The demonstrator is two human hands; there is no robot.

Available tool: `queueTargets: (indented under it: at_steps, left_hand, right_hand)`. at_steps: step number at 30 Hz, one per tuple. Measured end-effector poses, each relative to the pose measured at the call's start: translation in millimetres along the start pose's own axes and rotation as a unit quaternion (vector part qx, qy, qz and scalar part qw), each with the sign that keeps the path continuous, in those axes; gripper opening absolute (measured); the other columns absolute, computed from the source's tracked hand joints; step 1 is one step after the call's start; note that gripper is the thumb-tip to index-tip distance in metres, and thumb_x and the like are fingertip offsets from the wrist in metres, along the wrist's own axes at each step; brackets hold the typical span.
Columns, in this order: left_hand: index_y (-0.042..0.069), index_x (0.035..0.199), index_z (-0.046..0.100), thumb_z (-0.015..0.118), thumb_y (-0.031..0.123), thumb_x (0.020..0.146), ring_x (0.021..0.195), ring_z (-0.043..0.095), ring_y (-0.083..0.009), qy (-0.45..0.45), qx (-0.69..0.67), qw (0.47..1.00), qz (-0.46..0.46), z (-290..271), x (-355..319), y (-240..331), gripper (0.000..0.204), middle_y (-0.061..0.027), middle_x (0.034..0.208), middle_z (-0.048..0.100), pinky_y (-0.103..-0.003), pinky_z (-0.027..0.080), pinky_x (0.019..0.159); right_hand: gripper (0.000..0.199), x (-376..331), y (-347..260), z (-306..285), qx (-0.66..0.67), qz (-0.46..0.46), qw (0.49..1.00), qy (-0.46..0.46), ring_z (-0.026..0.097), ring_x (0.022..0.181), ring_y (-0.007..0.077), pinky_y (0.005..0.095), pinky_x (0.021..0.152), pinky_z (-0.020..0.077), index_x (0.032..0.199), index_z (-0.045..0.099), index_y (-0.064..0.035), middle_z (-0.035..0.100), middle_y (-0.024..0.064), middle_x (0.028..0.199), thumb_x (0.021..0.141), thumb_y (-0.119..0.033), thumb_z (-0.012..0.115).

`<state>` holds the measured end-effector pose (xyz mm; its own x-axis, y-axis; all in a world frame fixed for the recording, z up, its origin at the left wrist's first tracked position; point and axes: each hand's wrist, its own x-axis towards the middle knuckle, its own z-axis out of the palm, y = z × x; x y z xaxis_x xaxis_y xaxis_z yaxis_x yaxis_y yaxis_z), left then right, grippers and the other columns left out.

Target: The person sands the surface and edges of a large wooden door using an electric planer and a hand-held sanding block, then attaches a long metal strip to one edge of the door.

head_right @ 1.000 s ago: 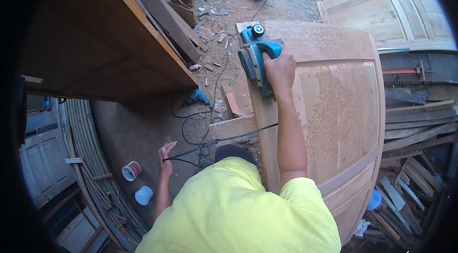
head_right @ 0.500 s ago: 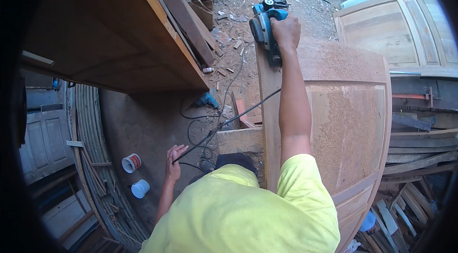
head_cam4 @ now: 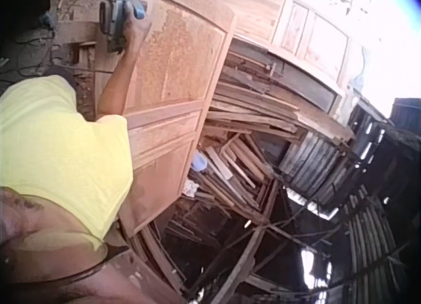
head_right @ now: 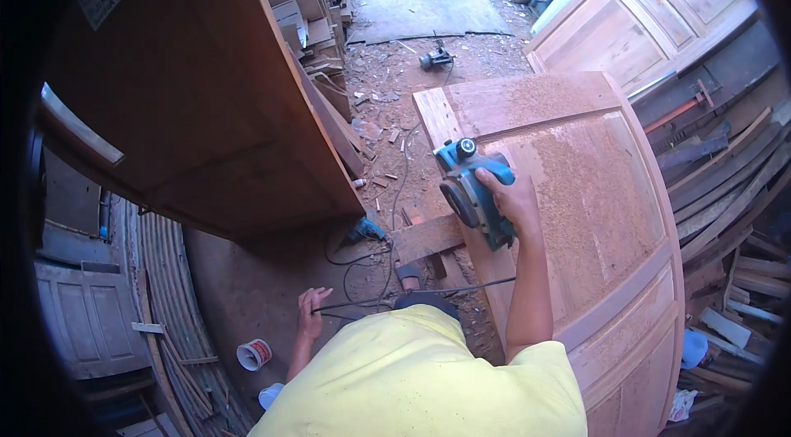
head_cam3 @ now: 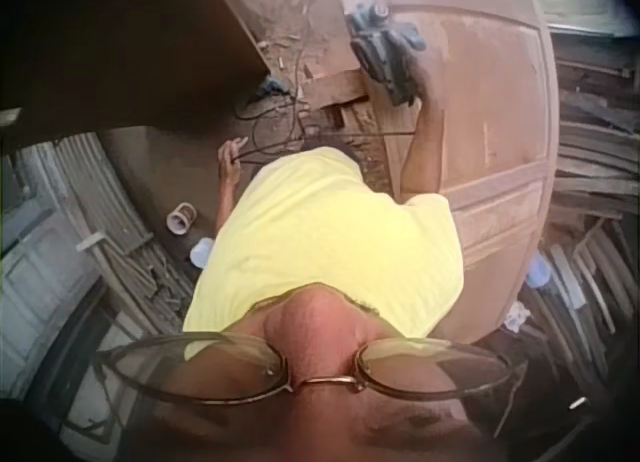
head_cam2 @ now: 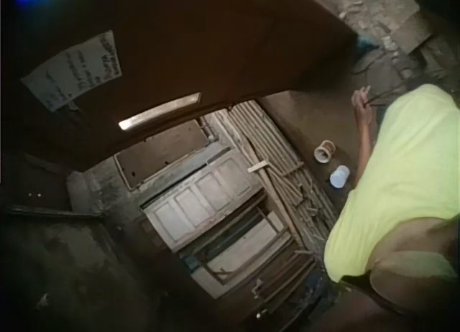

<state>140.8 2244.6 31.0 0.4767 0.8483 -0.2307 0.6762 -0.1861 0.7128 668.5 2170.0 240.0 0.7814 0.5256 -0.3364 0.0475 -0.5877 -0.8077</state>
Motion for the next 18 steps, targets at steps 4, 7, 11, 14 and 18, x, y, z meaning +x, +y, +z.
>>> queueTargets:
  at_steps: [4,7,11,14,18]
  left_hand:
    - [0.019,0.132,0.079,0.049,0.030,0.114,0.139,0.052,-0.0397,-0.081,0.022,0.982,0.169,14,7,-14,0.037,-0.0138,0.139,0.070,-0.049,0.040,0.122]
    - [0.019,0.135,0.078,0.053,0.031,0.112,0.139,0.052,-0.0404,-0.155,0.002,0.957,0.246,19,6,1,0.035,-0.0137,0.141,0.069,-0.049,0.040,0.122]
    - [0.018,0.139,0.074,0.054,0.030,0.111,0.141,0.050,-0.0408,-0.239,0.020,0.905,0.351,37,-5,25,0.037,-0.0146,0.143,0.067,-0.051,0.038,0.123]
    - [0.016,0.141,0.072,0.054,0.029,0.111,0.142,0.049,-0.0415,-0.258,0.019,0.881,0.395,44,-25,35,0.038,-0.0159,0.143,0.066,-0.051,0.036,0.124]
    - [0.014,0.147,0.065,0.054,0.026,0.111,0.146,0.044,-0.0423,-0.327,0.032,0.833,0.445,77,-67,50,0.040,-0.0178,0.148,0.060,-0.052,0.035,0.125]
  right_hand:
    - [0.042,-173,80,-61,0.009,0.040,0.995,0.088,0.049,0.045,0.0079,0.0283,0.043,0.0354,0.079,0.074,-0.0047,0.056,-0.0017,0.056,0.095,-0.042,0.084]
    - [0.042,-307,119,-81,0.023,0.122,0.966,0.225,0.049,0.042,0.0086,0.0282,0.041,0.0355,0.079,0.074,-0.0041,0.056,-0.0009,0.055,0.097,-0.042,0.082]
    - [0.044,-465,180,-90,0.049,0.184,0.896,0.401,0.050,0.042,0.0093,0.0288,0.040,0.0364,0.080,0.073,-0.0036,0.055,-0.0004,0.054,0.098,-0.043,0.081]
    - [0.047,-550,208,-76,0.063,0.206,0.856,0.470,0.049,0.041,0.0083,0.0266,0.041,0.0361,0.081,0.071,-0.0051,0.054,-0.0013,0.055,0.100,-0.048,0.077]
    - [0.049,-660,241,-61,0.100,0.250,0.794,0.545,0.050,0.043,0.0081,0.0276,0.041,0.0365,0.081,0.070,-0.0034,0.056,-0.0005,0.057,0.099,-0.049,0.077]
